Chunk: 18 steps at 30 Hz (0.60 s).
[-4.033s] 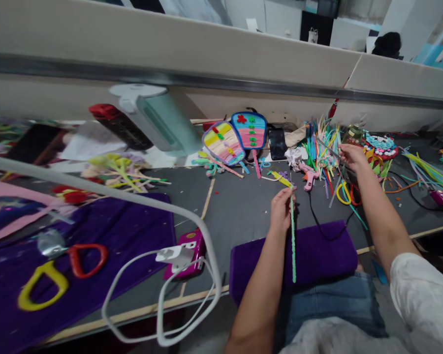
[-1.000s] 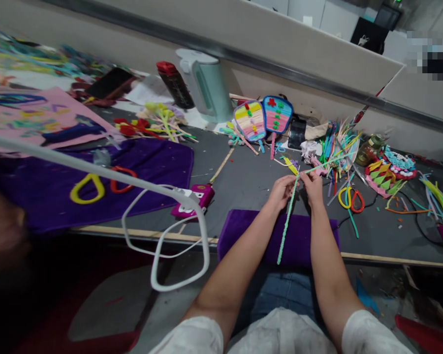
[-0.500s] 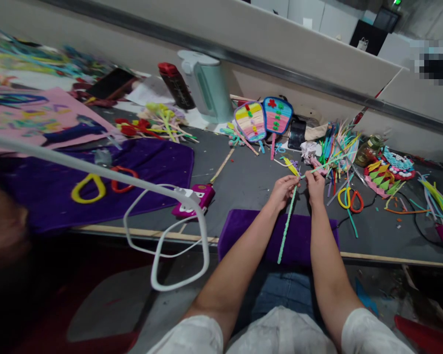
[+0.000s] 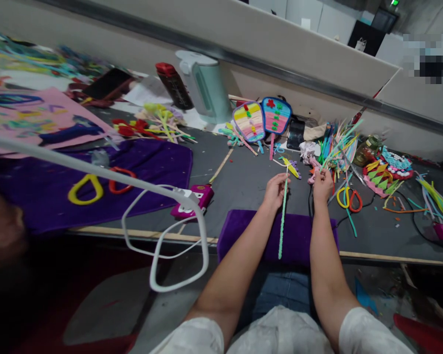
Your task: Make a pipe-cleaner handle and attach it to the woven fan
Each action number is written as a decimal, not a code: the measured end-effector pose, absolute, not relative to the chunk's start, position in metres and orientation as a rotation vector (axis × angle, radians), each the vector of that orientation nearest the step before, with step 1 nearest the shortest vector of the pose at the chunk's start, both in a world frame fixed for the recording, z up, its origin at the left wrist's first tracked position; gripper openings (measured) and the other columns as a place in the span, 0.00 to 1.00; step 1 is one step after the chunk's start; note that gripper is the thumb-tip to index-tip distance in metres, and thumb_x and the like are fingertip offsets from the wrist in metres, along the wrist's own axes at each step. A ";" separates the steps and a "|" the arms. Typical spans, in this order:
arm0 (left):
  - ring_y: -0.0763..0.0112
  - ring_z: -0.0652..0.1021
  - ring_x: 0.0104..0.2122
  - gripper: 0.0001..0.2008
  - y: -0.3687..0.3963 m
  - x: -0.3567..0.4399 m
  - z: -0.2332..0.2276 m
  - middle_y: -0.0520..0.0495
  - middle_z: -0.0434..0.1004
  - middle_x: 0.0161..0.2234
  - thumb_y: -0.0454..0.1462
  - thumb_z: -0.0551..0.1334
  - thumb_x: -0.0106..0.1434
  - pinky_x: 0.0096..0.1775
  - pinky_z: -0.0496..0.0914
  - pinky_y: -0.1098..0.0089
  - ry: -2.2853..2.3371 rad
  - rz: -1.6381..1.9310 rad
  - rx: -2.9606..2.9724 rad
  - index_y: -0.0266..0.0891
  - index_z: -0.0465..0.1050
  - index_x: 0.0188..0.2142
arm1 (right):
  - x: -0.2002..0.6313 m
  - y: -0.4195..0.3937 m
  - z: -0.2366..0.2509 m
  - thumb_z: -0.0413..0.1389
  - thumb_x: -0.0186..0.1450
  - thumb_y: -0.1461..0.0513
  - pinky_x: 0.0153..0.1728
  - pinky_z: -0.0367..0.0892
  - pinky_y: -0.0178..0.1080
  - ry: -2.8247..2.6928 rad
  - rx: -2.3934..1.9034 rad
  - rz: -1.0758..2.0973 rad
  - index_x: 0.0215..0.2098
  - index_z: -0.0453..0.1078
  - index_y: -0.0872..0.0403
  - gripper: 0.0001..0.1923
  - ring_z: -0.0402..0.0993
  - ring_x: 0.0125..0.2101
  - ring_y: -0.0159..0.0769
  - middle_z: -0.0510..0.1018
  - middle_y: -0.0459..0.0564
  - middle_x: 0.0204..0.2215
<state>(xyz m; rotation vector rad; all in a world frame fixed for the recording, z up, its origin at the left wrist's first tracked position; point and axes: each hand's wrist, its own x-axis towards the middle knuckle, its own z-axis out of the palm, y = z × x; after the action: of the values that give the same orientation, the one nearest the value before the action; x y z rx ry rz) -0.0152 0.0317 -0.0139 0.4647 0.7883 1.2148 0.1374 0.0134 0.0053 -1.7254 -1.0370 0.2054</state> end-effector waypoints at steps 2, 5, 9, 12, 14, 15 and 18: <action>0.83 0.63 0.14 0.13 0.032 -0.015 -0.014 0.54 0.72 0.20 0.35 0.67 0.44 0.16 0.57 0.78 0.783 1.217 0.461 0.34 0.74 0.32 | 0.140 0.014 0.005 0.51 0.63 0.53 0.32 0.61 0.34 -1.014 -1.728 0.189 0.39 0.72 0.55 0.16 0.69 0.27 0.35 0.75 0.47 0.25; 0.83 0.63 0.14 0.13 0.033 -0.015 -0.015 0.54 0.72 0.21 0.35 0.66 0.45 0.16 0.56 0.78 0.762 1.217 0.455 0.34 0.74 0.33 | 0.143 0.017 0.002 0.52 0.62 0.53 0.32 0.62 0.34 -0.957 -1.687 0.209 0.38 0.72 0.56 0.16 0.69 0.27 0.34 0.75 0.48 0.27; 0.83 0.63 0.14 0.14 0.033 -0.015 -0.014 0.54 0.72 0.21 0.35 0.66 0.44 0.16 0.56 0.78 0.731 1.226 0.445 0.34 0.73 0.33 | 0.149 0.027 -0.004 0.52 0.60 0.53 0.26 0.61 0.33 -0.840 -1.550 0.341 0.39 0.71 0.58 0.18 0.66 0.23 0.31 0.74 0.48 0.26; 0.83 0.63 0.14 0.14 0.034 -0.016 -0.013 0.54 0.71 0.20 0.35 0.66 0.44 0.16 0.56 0.78 0.730 1.227 0.429 0.34 0.73 0.34 | 0.154 0.033 -0.009 0.52 0.60 0.52 0.21 0.57 0.33 -0.726 -1.418 0.424 0.40 0.69 0.58 0.18 0.59 0.18 0.28 0.72 0.45 0.23; 0.83 0.63 0.14 0.14 0.035 -0.015 -0.013 0.55 0.71 0.20 0.35 0.65 0.44 0.16 0.55 0.78 0.734 1.227 0.419 0.34 0.73 0.34 | 0.157 0.035 -0.010 0.54 0.59 0.51 0.19 0.54 0.32 -0.666 -1.362 0.448 0.40 0.68 0.58 0.20 0.56 0.17 0.27 0.71 0.44 0.22; 0.83 0.63 0.14 0.14 0.035 -0.015 -0.013 0.55 0.71 0.20 0.35 0.65 0.44 0.16 0.55 0.78 0.735 1.229 0.414 0.34 0.73 0.34 | 0.158 0.037 -0.010 0.54 0.59 0.50 0.18 0.53 0.32 -0.650 -1.349 0.453 0.40 0.68 0.58 0.20 0.56 0.16 0.26 0.71 0.44 0.22; 0.83 0.62 0.14 0.13 0.035 -0.015 -0.012 0.55 0.70 0.20 0.34 0.65 0.45 0.16 0.55 0.78 0.745 1.238 0.392 0.34 0.73 0.33 | 0.164 0.044 -0.007 0.52 0.60 0.47 0.18 0.52 0.32 -0.656 -1.361 0.447 0.40 0.69 0.58 0.23 0.56 0.16 0.26 0.71 0.45 0.21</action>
<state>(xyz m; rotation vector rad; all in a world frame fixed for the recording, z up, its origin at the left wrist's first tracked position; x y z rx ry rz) -0.0153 0.0346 -0.0118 0.3923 0.7452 1.2382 0.1636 0.0443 -0.0074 -1.3605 -0.6563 0.4469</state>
